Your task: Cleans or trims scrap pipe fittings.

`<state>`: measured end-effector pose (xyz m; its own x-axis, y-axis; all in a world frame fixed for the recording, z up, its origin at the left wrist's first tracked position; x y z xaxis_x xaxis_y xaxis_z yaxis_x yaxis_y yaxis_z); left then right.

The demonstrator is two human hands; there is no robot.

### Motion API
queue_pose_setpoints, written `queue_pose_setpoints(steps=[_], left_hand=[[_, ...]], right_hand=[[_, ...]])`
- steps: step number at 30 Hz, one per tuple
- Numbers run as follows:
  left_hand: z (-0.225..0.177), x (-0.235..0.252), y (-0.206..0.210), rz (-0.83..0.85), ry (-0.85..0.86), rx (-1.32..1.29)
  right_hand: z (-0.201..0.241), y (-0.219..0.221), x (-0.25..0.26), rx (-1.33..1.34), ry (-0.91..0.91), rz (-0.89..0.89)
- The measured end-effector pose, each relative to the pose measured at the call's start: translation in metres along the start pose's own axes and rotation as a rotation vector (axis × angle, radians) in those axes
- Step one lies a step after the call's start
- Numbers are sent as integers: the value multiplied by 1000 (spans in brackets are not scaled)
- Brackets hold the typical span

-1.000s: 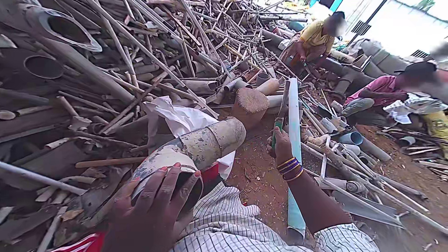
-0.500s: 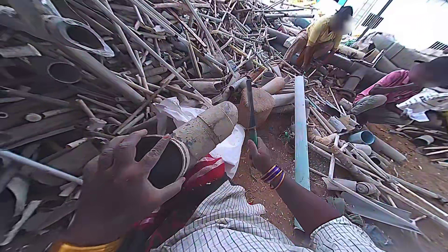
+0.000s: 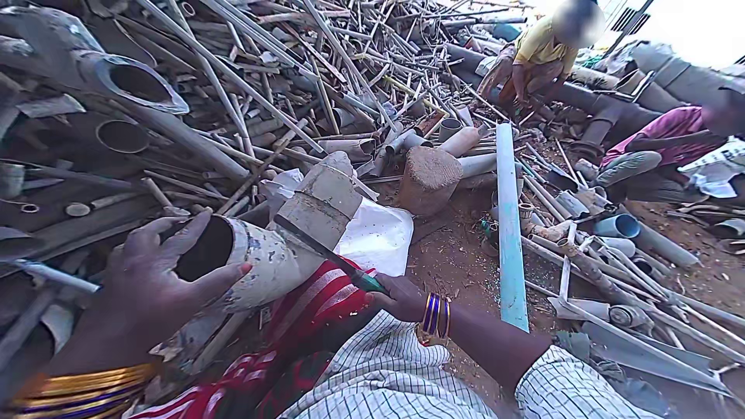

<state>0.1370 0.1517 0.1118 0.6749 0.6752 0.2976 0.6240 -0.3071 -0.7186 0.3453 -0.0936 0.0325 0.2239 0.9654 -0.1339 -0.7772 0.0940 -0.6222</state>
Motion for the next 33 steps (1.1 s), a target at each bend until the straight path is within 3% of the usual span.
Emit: queue_pose_setpoints(steps=[3,5,6,8,9,11,14,15,18,20,25,26,29,30,31,33], left_hand=[[30,2,3,2,27,52],[42,4,7,1,37,47],[40,5,8,5,35,43],[27,6,6,23,19,50],[22,5,6,29,25,56],[16,5,5,22,52,77],[13,3,4,11,55,59],[12,2,5,6,55,37],[21,2,6,-1,22,24],[29,3,6,3,-3,37],[16,2,1,9,-41,-8],[13,1,1,13,-34,-10],[9,3,2,19,-12,12],[9,3,2,19,-1,17],[11,4,2,18,6,25],[19,3,3,16,3,38]], right_hand=[[-6,-19,11,523,30,-457],[-4,-25,17,695,95,-619],[-3,-19,18,586,125,-541],[-3,3,17,223,147,-148],[-4,13,14,150,145,-51],[-10,9,12,194,124,-109],[-15,-9,17,665,125,-485],[-14,-9,19,751,154,-535],[-13,15,19,585,221,-248],[-13,15,13,503,215,-203],[-10,-11,12,810,129,-624],[-10,-6,13,725,135,-585],[-2,26,10,153,90,8],[0,35,8,77,53,106],[-1,34,9,77,22,89],[-5,15,15,311,15,-185]])
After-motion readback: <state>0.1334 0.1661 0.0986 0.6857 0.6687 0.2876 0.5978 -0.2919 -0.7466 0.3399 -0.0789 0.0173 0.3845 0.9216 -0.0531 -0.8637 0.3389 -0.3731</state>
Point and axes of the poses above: each hand's wrist, its own x-axis towards the middle knuckle, its own y-axis out of the palm, z = x × y, the point moved 4 cm from there along x, towards the middle knuckle, and after that the axes turned 6 degrees about -x, right-handed, at the moved point
